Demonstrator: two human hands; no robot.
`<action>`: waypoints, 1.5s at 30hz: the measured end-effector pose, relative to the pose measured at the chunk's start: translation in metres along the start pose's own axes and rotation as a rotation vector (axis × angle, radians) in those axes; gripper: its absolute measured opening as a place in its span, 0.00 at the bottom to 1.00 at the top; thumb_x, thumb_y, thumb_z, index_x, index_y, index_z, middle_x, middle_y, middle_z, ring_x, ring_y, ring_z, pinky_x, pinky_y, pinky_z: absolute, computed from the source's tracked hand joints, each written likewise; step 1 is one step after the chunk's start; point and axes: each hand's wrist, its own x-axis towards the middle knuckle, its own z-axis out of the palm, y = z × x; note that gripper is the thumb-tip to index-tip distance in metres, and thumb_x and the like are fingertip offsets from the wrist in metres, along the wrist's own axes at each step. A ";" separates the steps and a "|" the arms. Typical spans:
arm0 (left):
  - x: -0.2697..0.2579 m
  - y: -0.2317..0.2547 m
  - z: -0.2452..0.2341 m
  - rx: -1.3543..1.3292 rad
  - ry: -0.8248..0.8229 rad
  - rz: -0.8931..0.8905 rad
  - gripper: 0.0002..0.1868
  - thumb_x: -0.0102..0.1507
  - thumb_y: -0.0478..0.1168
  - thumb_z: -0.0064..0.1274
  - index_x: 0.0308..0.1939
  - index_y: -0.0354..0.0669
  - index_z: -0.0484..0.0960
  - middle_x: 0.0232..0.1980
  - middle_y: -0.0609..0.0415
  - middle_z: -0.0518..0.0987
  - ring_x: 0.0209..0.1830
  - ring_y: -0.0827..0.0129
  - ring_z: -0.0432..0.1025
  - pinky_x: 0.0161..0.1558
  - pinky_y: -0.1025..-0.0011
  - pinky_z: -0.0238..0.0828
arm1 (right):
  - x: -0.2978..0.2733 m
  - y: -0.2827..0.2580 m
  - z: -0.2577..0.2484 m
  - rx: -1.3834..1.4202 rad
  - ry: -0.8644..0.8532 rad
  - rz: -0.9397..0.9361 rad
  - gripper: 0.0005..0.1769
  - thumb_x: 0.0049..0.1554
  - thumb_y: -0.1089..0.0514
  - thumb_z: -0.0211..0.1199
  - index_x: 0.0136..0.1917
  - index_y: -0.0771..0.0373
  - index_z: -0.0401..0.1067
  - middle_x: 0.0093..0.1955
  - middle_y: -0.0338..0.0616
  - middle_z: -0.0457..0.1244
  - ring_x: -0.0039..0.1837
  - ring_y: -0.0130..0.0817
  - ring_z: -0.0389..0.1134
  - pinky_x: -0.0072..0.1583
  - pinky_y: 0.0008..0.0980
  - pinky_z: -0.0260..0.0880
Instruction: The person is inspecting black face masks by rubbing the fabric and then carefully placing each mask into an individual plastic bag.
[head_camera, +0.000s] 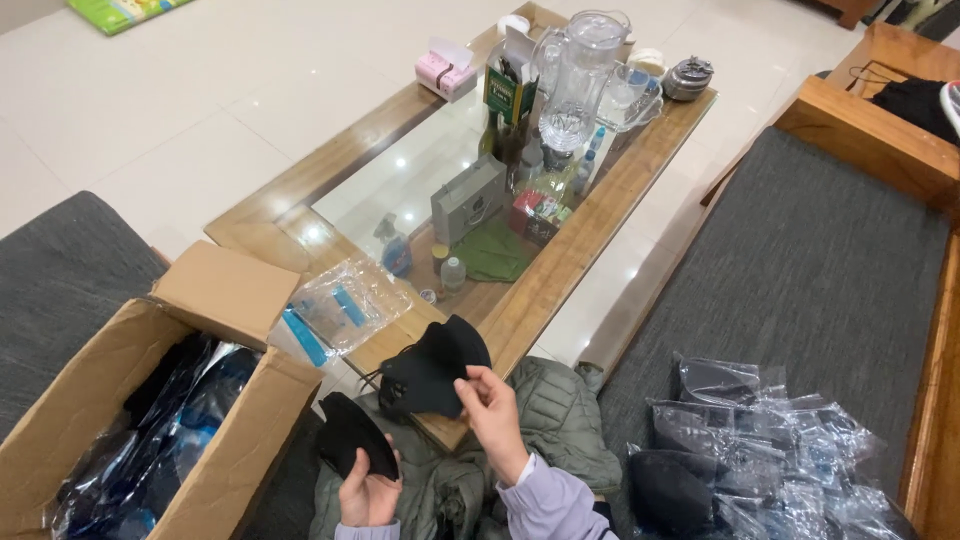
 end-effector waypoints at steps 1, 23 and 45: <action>-0.002 -0.001 0.006 0.000 0.002 0.001 0.20 0.70 0.43 0.50 0.63 0.37 0.77 0.61 0.42 0.81 0.53 0.60 0.79 0.56 0.62 0.77 | 0.007 0.009 -0.004 0.000 0.000 0.002 0.15 0.59 0.66 0.63 0.60 0.71 0.72 0.39 0.45 0.68 0.33 0.27 0.62 0.36 0.24 0.60; -0.006 -0.012 0.056 0.357 0.203 -0.021 0.27 0.67 0.32 0.42 0.72 0.40 0.69 0.64 0.42 0.75 0.61 0.49 0.70 0.64 0.47 0.66 | 0.007 0.001 0.001 -0.844 0.223 -0.415 0.17 0.56 0.57 0.61 0.60 0.53 0.74 0.32 0.33 0.59 0.31 0.30 0.60 0.37 0.31 0.63; -0.001 -0.037 0.064 0.647 0.099 0.096 0.36 0.54 0.11 0.53 0.67 0.24 0.73 0.63 0.30 0.79 0.62 0.43 0.73 0.63 0.51 0.68 | -0.043 -0.065 0.028 -0.832 -0.149 -0.529 0.18 0.53 0.53 0.67 0.57 0.54 0.77 0.52 0.39 0.58 0.39 0.30 0.62 0.41 0.27 0.66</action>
